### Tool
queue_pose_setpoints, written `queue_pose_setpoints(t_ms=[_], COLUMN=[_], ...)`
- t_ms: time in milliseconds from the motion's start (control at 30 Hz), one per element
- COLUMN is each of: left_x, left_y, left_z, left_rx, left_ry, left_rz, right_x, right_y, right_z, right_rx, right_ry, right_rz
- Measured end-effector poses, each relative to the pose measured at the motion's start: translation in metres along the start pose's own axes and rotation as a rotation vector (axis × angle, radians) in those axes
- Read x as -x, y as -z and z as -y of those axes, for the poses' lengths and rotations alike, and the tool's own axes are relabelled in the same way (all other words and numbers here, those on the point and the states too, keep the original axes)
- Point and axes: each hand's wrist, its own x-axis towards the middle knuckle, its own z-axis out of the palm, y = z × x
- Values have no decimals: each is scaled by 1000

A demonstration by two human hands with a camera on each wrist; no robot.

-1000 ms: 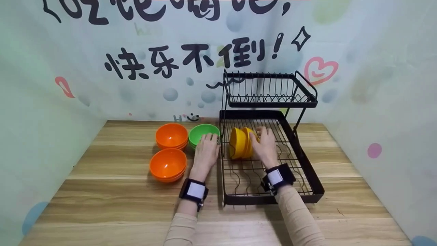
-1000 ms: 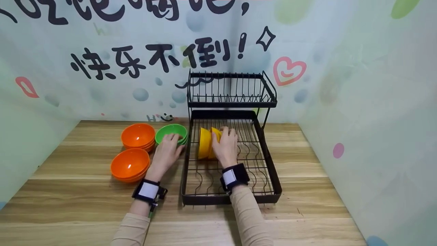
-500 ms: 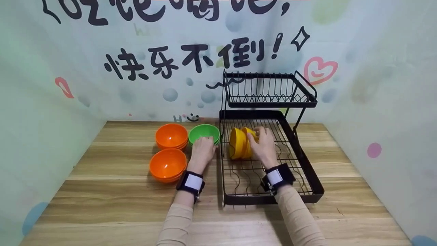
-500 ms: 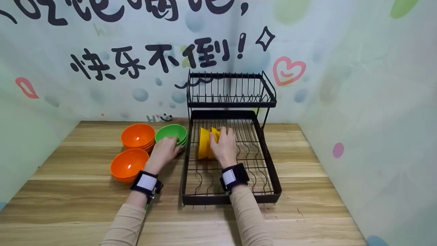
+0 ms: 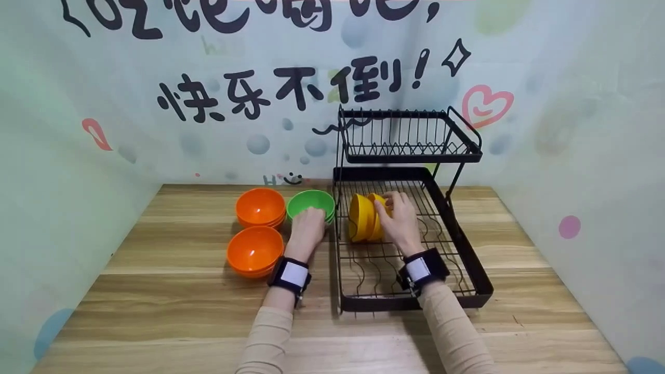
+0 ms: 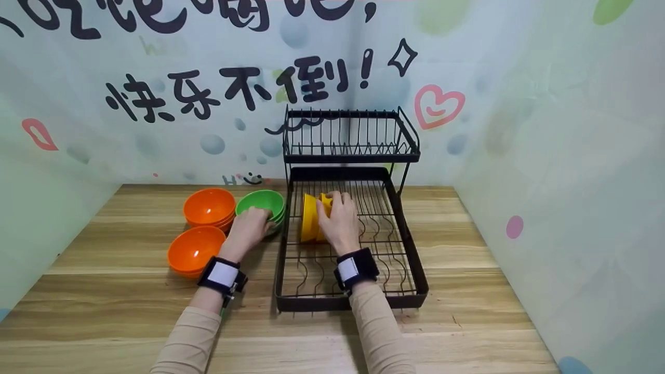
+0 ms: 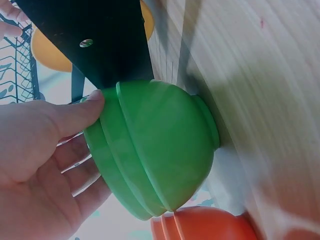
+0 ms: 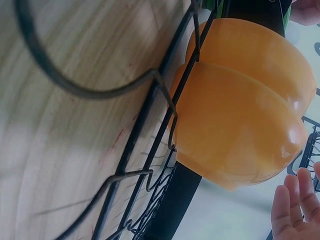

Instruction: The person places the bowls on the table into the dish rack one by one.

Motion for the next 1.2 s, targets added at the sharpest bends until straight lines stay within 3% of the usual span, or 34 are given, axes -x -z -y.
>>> queue_pose_setpoints(t_ms=[167,367,700,1200], left_x=[-1,0,4,10], left_y=[4,5,-2,-9], left_z=[2,3,6,11], left_rx=[46,51,-11,-86], left_ry=[6,-17,-46,-143], left_rz=[44,21,-104,-299], right_x=[0,0,2,1], right_y=[0,0,0,0], right_z=[0,0,1,0], right_rx=[-9,-16,-20,-46], right_ry=[2,17,16,16], right_rz=[2,-13,-1,-8])
